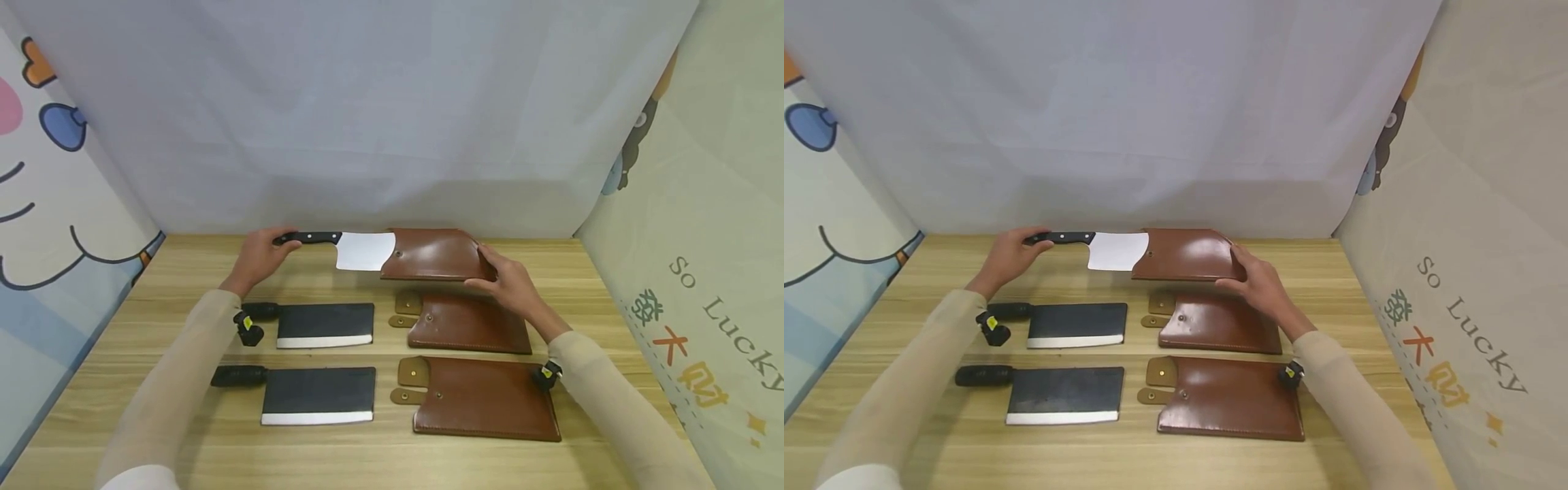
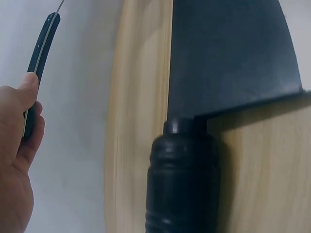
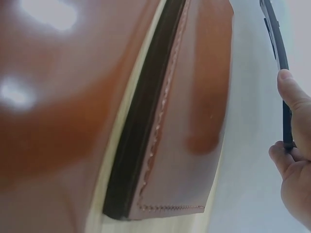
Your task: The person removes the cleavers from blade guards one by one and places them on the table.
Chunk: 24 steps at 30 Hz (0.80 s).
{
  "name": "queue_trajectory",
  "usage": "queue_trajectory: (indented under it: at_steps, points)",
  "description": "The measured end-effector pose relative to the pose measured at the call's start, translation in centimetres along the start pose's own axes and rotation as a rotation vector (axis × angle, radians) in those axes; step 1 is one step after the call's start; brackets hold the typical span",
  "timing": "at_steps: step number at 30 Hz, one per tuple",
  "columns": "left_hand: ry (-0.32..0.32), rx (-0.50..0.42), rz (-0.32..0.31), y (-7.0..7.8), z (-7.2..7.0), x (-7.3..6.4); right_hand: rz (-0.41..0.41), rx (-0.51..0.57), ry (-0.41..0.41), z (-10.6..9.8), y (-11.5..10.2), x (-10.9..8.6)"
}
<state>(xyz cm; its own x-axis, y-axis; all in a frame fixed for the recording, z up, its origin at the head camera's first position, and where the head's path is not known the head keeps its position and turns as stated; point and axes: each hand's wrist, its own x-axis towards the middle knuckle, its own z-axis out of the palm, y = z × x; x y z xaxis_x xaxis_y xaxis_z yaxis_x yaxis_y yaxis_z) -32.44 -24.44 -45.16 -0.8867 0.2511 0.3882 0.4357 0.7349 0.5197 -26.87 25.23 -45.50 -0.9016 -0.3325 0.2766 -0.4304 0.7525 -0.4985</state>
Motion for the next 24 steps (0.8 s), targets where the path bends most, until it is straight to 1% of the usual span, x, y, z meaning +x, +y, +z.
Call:
queue_trajectory:
  at_steps: [4, 8, 11, 17, 24]
  points:
    - [0.000, 0.003, -0.017, -0.5, -0.4, -0.3, 0.005, -0.011, 0.002, -0.2, 0.3, -0.1]
    - [-0.015, 0.005, -0.044, -0.8, -0.9, -0.6, 0.011, -0.006, -0.001, -0.4, 0.5, -0.2]
    - [-0.022, 0.017, -0.053, -1.2, -1.2, -0.7, 0.012, -0.002, -0.005, -0.6, 0.6, -0.4]
    - [-0.022, 0.043, -0.042, -1.8, -1.9, -0.7, 0.010, 0.001, -0.005, -0.7, 1.2, -0.7]
    - [-0.019, 0.060, -0.036, -1.7, -2.8, -0.8, 0.017, 0.006, -0.009, -0.7, 1.3, -0.9]
